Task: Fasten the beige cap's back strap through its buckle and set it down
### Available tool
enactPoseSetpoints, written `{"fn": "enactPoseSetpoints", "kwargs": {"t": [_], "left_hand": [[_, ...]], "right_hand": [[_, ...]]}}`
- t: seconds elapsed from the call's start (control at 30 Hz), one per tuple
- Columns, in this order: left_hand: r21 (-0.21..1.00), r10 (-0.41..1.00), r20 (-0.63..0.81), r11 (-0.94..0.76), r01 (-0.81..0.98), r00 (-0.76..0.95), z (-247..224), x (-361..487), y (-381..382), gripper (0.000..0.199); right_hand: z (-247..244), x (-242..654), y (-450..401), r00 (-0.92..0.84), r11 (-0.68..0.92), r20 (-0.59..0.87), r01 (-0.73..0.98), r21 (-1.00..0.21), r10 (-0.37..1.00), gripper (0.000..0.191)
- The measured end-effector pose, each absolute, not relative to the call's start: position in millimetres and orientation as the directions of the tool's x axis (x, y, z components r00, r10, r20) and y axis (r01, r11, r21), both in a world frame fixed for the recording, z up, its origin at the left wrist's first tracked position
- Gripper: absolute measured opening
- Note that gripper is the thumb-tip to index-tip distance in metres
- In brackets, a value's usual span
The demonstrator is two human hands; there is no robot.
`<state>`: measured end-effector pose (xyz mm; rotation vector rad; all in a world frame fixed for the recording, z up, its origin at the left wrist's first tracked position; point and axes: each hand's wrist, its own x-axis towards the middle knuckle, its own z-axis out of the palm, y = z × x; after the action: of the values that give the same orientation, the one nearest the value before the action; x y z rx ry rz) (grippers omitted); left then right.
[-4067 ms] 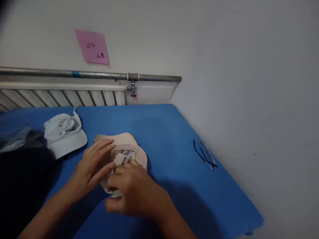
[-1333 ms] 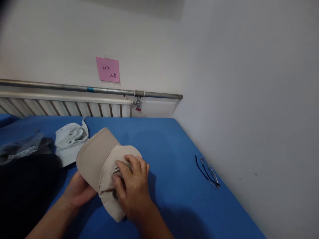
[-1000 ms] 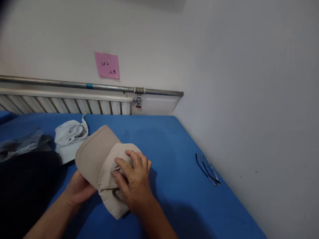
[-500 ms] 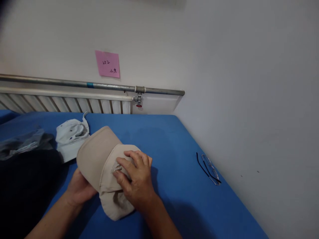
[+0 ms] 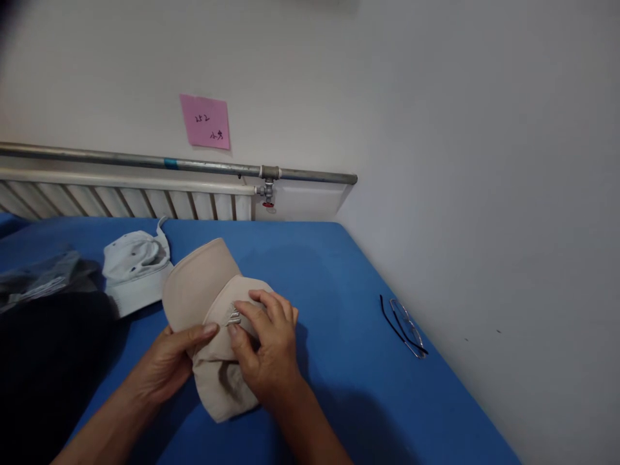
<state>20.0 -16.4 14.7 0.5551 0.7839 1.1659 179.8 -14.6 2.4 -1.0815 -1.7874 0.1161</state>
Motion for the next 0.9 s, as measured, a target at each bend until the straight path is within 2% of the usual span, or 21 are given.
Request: {"fn": "enactPoseSetpoints", "kwargs": {"t": [0.2,0.33,0.73,0.9], "left_hand": [[0.757,0.956,-0.269,0.282,-0.590,0.113,15.8,17.4,-11.9,0.064],[0.754,0.956,-0.260,0.290,-0.589,0.138,15.7,14.7,-12.5,0.068],[0.754,0.955,-0.246,0.297,-0.586,0.167,14.3,15.2,-11.8,0.064],[0.718,0.952,-0.264,0.301,-0.628,0.156,16.5,14.3,-10.9,0.054]], "right_hand": [[2.6,177.4,-16.6,-0.115,0.586,0.684,0.627,-0.513,0.721,0.029],[3.8,176.4,-18.7,-0.117,0.605,0.708,0.625,-0.493,0.697,0.022],[3.4,175.2,-19.6,-0.098,0.623,0.734,0.610,-0.490,0.673,0.017],[0.1,176.7,-18.8,-0.102,0.613,0.740,0.641,-0.462,0.664,0.024]]}}
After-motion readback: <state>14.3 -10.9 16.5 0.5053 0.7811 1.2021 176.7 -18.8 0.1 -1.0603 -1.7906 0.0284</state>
